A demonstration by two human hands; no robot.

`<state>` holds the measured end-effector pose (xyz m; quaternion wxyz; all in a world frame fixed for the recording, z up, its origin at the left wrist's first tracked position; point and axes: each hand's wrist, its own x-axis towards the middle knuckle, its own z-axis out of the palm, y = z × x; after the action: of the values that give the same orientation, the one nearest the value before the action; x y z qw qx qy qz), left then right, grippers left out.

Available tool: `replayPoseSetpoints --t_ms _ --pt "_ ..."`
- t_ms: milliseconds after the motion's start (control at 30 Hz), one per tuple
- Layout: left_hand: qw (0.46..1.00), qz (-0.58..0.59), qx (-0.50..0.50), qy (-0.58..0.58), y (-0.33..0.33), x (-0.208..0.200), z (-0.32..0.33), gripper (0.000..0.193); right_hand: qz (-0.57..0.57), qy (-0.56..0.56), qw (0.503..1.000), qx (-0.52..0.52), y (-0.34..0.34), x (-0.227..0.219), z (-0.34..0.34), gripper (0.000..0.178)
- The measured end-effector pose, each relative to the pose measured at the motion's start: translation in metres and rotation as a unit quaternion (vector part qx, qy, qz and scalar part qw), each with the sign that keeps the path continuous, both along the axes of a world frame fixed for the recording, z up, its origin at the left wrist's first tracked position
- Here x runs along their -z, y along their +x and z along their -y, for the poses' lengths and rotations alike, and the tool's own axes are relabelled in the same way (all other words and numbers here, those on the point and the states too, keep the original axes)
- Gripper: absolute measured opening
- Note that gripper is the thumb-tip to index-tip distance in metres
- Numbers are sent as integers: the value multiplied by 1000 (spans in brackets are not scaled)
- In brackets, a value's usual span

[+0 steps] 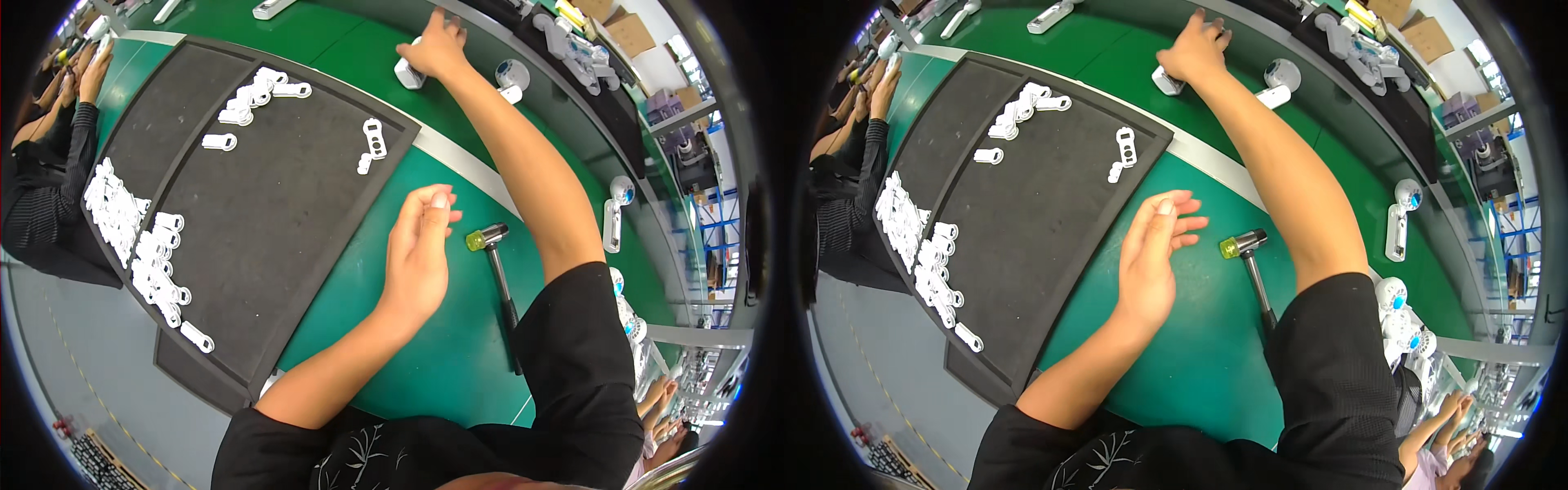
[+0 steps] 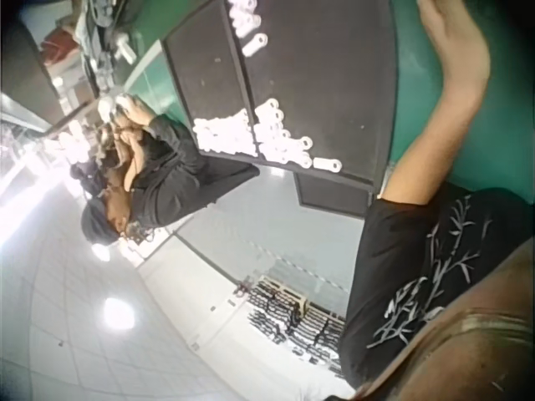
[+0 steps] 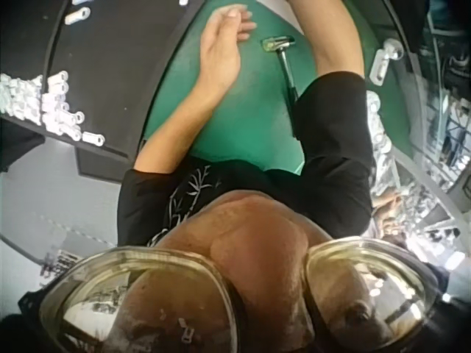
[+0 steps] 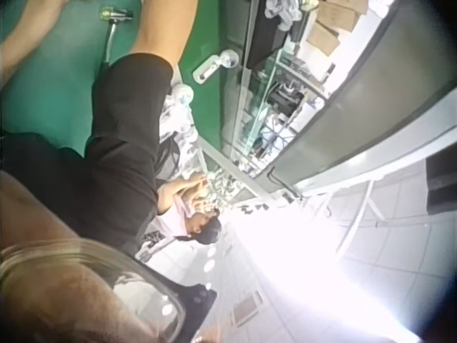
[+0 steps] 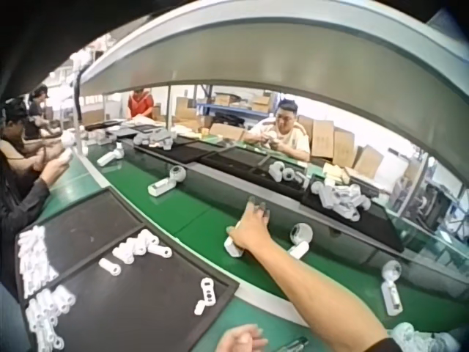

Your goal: Assembling small electronic handheld devices at a production line station using a small mallet.

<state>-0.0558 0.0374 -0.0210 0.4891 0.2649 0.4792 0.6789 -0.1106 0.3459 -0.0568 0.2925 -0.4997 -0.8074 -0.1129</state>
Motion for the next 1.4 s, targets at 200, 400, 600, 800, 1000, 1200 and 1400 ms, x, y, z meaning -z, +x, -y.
replayPoseSetpoints --t_ms 200,400,600,800,1000,1200,1400 --pt "1000 -2 -17 13 5 7 4 43 7 -320 947 -5 32 -16 70 89" --pt "991 94 -93 10 -1 -1 -7 46 -105 -290 945 -110 53 -45 135 51" --pt "977 138 -100 131 -20 -19 -2 44 -140 -241 899 -338 135 -75 189 48" --pt "972 227 2 61 -34 1 -4 27 180 -92 974 -107 220 -26 64 48" --pt "971 225 2 77 -17 -9 -3 22 53 -157 974 -157 275 -23 95 42" --pt "987 122 53 89 -14 3 -9 26 130 -102 976 -141 246 -46 89 28" --pt "984 159 -35 78 -16 15 -18 35 -179 -123 911 -350 55 -111 190 19"
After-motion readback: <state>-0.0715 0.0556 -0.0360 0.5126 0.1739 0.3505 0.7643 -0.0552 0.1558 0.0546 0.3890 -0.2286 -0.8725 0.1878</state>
